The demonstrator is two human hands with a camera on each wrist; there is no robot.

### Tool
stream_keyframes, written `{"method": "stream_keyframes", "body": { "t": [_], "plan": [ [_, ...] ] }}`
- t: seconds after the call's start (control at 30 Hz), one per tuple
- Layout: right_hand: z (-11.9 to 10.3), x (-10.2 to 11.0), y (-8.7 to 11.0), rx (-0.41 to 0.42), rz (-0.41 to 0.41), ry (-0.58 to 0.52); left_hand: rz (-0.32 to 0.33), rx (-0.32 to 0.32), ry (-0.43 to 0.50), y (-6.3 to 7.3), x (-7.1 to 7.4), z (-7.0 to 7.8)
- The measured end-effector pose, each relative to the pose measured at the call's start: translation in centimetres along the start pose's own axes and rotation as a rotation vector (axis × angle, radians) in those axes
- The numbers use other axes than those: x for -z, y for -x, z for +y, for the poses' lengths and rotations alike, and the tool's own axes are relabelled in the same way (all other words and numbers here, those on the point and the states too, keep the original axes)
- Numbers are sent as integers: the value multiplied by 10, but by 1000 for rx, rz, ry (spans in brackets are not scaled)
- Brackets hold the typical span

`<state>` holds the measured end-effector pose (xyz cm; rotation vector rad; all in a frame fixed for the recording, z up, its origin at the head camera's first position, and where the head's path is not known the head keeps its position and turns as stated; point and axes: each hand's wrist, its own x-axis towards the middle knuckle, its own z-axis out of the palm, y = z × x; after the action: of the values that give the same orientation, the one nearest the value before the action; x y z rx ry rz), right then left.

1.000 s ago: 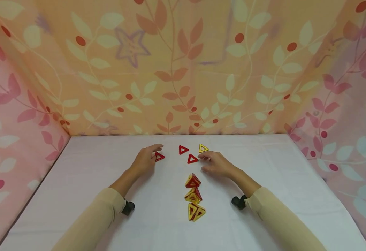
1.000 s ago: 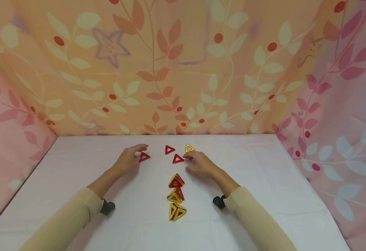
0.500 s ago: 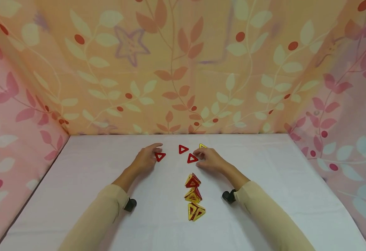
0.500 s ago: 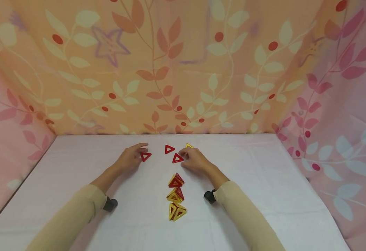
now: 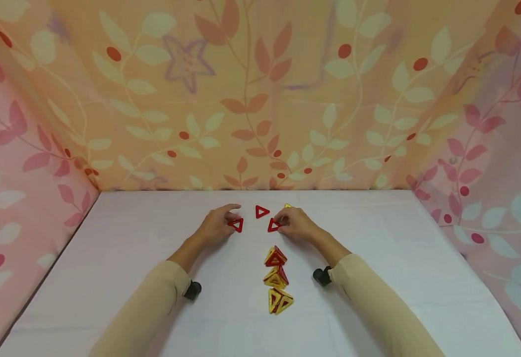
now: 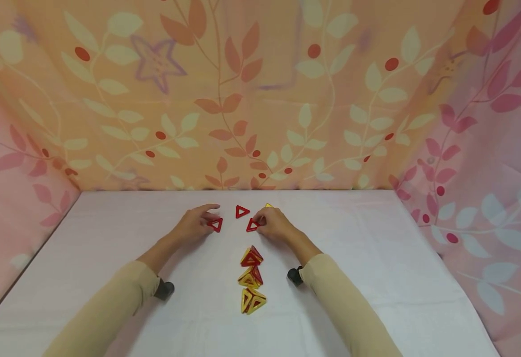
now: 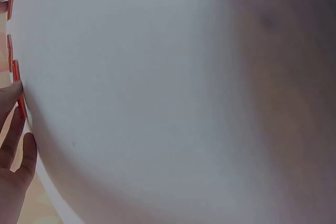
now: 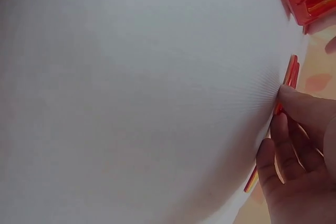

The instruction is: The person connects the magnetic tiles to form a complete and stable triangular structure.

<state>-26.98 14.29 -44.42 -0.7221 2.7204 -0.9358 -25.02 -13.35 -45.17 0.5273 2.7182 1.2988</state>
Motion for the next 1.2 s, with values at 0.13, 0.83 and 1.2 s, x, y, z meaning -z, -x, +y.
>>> {"method": "stream_keyframes", "body": {
  "t": [0.13,0.83,1.2],
  "plan": [
    [0,0,1,16,-1,-4,-14,30,10,-3,-4,3],
    [-2,4,2,25,-87,-13,-64,41,21,-6,-29,22],
    [-5,4,2,49,-87,13,-76,5,-17,-13,-37,29]
  ]
}}
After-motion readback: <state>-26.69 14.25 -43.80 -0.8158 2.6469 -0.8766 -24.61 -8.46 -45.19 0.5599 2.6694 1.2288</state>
